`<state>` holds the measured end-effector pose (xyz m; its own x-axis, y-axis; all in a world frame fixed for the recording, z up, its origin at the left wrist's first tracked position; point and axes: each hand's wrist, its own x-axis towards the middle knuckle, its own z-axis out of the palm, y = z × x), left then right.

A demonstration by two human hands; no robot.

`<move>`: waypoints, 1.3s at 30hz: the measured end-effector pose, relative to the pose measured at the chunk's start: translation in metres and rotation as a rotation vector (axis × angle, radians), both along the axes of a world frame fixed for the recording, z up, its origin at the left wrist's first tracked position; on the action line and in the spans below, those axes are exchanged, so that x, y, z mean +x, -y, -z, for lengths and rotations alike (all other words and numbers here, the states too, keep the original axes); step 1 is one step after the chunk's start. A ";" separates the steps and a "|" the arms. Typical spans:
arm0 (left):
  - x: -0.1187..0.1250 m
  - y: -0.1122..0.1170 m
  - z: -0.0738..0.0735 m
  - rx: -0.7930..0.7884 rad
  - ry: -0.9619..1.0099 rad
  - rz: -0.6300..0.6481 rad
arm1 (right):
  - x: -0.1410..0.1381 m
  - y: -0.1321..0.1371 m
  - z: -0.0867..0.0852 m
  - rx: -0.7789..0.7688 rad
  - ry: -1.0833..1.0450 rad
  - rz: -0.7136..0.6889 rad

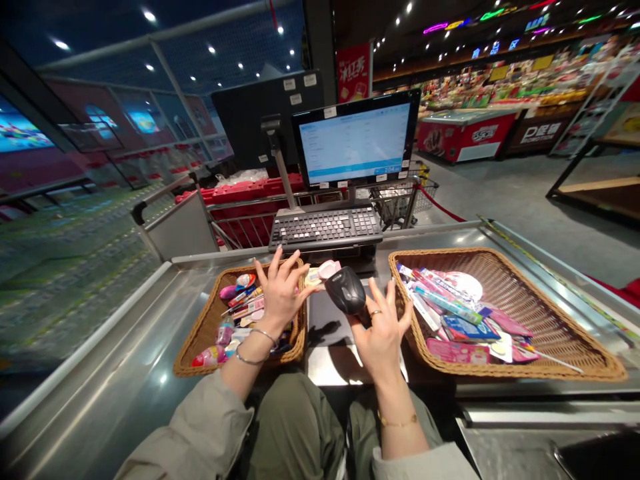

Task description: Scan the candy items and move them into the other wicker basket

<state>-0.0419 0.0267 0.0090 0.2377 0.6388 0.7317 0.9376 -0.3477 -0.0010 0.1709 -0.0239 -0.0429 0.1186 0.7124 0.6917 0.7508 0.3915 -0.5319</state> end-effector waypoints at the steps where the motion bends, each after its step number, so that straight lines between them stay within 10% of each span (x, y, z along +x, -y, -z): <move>1: 0.002 0.000 -0.001 0.003 -0.001 0.002 | 0.001 0.000 -0.001 0.002 -0.003 0.007; 39: 0.082 -0.013 -0.020 0.026 0.096 0.095 | 0.033 0.004 -0.005 0.052 -0.283 0.312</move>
<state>0.0399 0.0399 0.0291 0.2241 0.5974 0.7700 0.8967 -0.4359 0.0773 0.2040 -0.0274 -0.0383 0.5134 0.5771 0.6351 0.6649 0.2003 -0.7195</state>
